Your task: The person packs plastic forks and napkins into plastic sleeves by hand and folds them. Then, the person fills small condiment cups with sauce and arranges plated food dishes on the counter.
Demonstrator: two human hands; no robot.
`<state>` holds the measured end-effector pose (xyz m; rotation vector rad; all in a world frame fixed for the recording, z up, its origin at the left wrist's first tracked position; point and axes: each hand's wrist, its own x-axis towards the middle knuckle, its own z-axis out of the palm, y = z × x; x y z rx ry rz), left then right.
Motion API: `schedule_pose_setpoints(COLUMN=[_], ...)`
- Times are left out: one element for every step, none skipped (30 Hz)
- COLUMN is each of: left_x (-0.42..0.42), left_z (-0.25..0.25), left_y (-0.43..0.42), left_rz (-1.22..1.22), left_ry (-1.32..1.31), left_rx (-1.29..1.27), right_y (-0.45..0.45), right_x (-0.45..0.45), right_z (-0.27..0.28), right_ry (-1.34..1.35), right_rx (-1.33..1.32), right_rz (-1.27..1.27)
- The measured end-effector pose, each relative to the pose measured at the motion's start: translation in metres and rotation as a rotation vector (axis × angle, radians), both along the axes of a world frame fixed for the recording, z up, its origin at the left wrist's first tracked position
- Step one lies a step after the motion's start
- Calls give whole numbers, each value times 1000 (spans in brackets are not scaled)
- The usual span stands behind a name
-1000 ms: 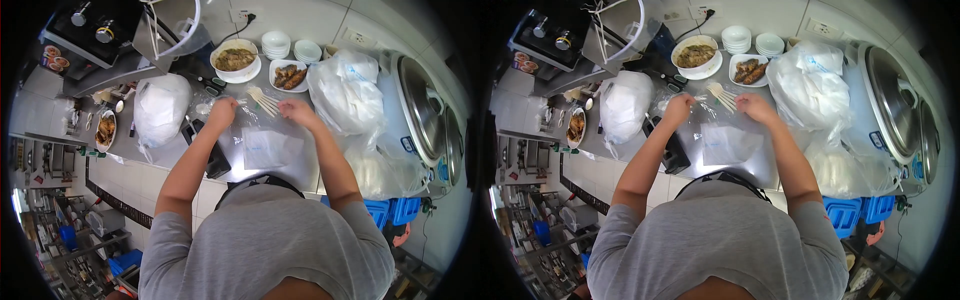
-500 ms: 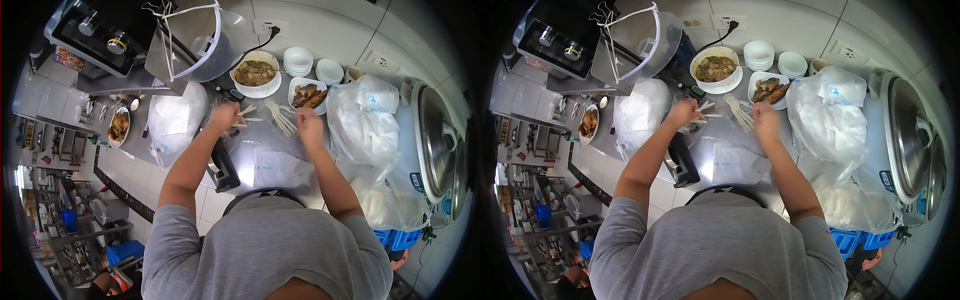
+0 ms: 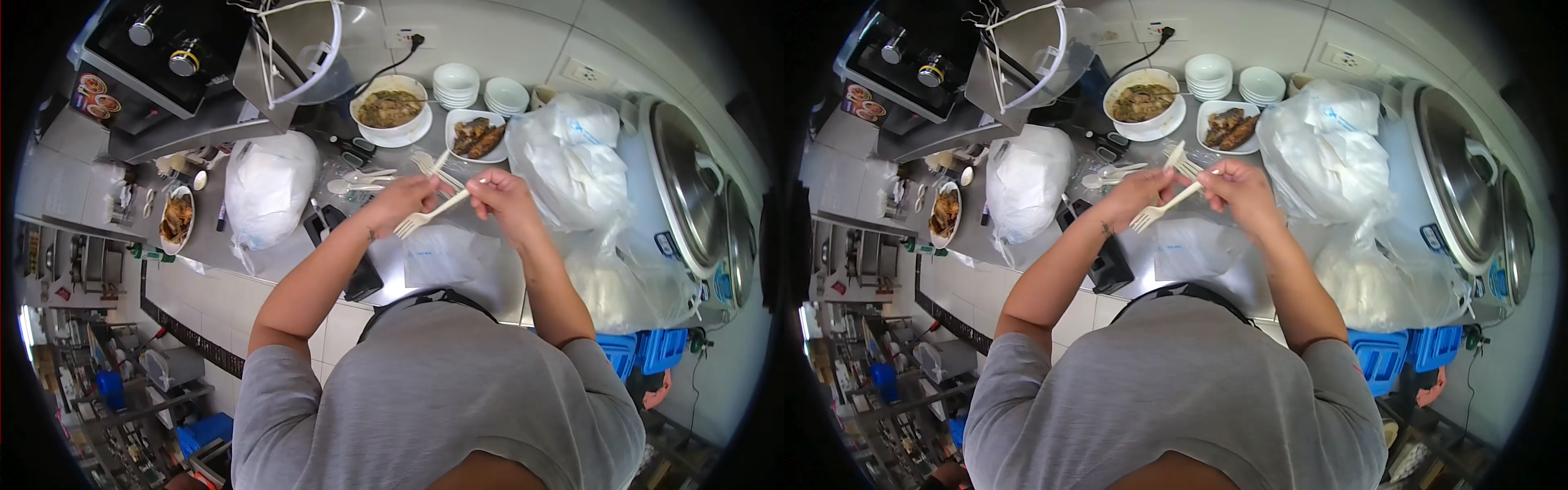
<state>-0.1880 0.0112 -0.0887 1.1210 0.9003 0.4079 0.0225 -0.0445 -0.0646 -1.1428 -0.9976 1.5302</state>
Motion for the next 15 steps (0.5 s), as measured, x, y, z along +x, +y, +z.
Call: schedule_pose_setpoints(left_x=[4, 7, 8, 5, -3, -10, -12, -12, -11, -9, -8, -8, -8, -8, -10], left_z=[5, 10, 10, 4, -7, -17, -14, -11, -7, 4, 10, 7, 5, 5, 7], left_y=[-16, -30, -39, -44, -47, -51, -55, -64, -73, -82, -87, -93, -97, -101, -103], left_rz=[-17, -32, -44, -95, -141, -185, -307, -335, -367, -401, -438, -460, -483, -506, -512], left_ry=[-58, -115, -169, -223, -278, -333, -336, -355, -374, -392, -357, -350, -341, -330, -292], left_rx=[-100, -199, -301, -390, -480, -569, -600, -653, -706, -758, -767, -712, -653, -593, -569], right_y=[-6, -14, -23, -31, -40, -48, -55, -60, -65, -69, -72, -73, -76, -79, -82], right_x=[-1, 2, 5, 8, 14, 23, 27, 26, 26, 27, 24, 18, 15, 15, 16], right_z=[-2, -1, 0, 1, 2, 4, 7, 10, 15, 16, 15, 13, 11, 8, 2], right_ry=[15, 28, 42, 57, 81, 107, 134, 54, -25, -104, -201, -298, -395, -413, -431], right_rx=[-6, 14, 31, 45, 130, 214, 297, 283, 268, 253, 268, 286, 308, 338, 371], right_rz=[-22, -40, -54, -65, -20, 29, 79, 145, 208, 270, 291, 312, 331, 310, 288])
